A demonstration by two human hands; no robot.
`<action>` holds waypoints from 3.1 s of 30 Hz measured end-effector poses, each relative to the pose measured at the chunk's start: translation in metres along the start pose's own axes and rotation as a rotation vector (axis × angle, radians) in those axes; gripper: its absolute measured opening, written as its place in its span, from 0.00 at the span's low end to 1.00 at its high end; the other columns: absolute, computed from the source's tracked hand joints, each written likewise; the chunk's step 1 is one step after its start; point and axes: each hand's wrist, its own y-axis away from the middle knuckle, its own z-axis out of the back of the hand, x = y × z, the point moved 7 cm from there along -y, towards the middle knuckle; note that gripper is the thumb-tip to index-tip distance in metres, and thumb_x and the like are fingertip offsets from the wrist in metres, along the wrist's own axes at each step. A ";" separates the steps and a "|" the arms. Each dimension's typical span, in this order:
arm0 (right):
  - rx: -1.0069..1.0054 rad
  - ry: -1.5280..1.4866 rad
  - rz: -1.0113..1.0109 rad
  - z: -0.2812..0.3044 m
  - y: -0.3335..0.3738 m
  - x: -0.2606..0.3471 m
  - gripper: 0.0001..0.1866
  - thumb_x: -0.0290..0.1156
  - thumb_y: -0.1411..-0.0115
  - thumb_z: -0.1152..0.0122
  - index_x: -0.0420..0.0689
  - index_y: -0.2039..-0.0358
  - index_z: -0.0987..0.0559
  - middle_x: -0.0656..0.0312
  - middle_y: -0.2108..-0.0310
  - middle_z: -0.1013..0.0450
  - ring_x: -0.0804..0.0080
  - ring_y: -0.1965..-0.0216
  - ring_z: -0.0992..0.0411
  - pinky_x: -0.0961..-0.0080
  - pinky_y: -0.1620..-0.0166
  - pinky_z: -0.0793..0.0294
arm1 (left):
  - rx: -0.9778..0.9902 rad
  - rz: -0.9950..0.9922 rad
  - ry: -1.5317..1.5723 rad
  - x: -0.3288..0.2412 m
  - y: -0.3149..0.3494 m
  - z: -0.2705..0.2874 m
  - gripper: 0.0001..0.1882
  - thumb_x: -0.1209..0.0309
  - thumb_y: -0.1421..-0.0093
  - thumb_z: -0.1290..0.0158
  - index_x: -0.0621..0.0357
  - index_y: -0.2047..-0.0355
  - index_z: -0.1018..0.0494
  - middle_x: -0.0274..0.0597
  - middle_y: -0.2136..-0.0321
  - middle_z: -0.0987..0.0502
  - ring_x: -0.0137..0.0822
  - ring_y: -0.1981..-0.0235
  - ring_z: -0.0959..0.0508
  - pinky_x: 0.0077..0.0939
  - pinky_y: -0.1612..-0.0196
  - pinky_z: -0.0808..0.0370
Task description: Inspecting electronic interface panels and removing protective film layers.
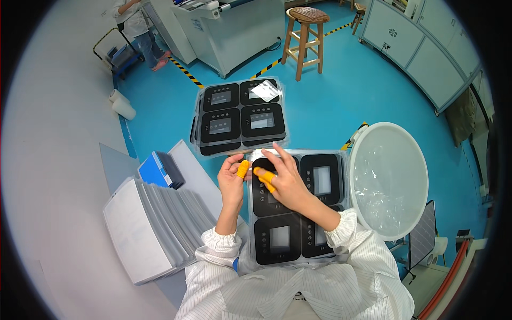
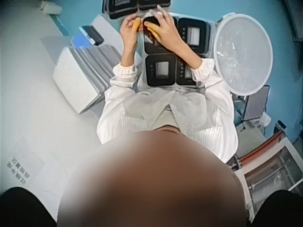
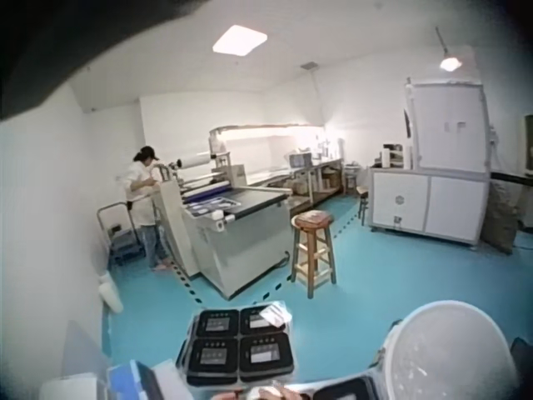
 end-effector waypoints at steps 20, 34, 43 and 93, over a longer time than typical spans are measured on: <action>-0.177 -0.048 0.032 0.014 -0.028 -0.007 0.11 0.17 0.59 0.40 0.34 0.71 0.26 0.52 0.50 0.36 0.51 0.44 0.41 0.61 0.47 0.36 | 0.019 -0.004 0.024 -0.001 0.013 -0.012 0.12 0.65 0.37 0.55 0.63 0.62 0.31 0.36 0.75 0.25 0.19 0.80 0.32 0.11 0.75 0.33; 0.070 -0.294 0.137 0.024 0.011 0.020 0.11 0.14 0.57 0.45 0.41 0.73 0.31 0.54 0.45 0.39 0.50 0.40 0.46 0.50 0.41 0.47 | 0.119 -0.018 0.075 0.016 0.002 -0.001 0.16 0.63 0.38 0.55 0.65 0.67 0.24 0.38 0.73 0.23 0.27 0.69 0.25 0.18 0.65 0.30; -0.054 -0.824 -0.583 0.157 0.178 -0.116 0.10 0.31 0.38 0.57 0.40 0.61 0.32 0.55 0.71 0.25 0.59 0.62 0.26 0.58 0.54 0.29 | -0.625 -0.274 0.414 -0.080 -0.038 0.233 0.15 0.67 0.36 0.62 0.66 0.58 0.32 0.44 0.62 0.26 0.35 0.61 0.25 0.25 0.57 0.27; -0.106 -0.097 -1.244 0.166 0.431 -0.272 0.15 0.31 0.40 0.54 0.42 0.56 0.24 0.68 0.73 0.29 0.80 0.73 0.30 0.85 0.72 0.36 | 0.030 0.078 1.192 -0.032 -0.157 0.119 0.15 0.70 0.37 0.65 0.68 0.58 0.34 0.50 0.63 0.25 0.41 0.61 0.24 0.32 0.56 0.26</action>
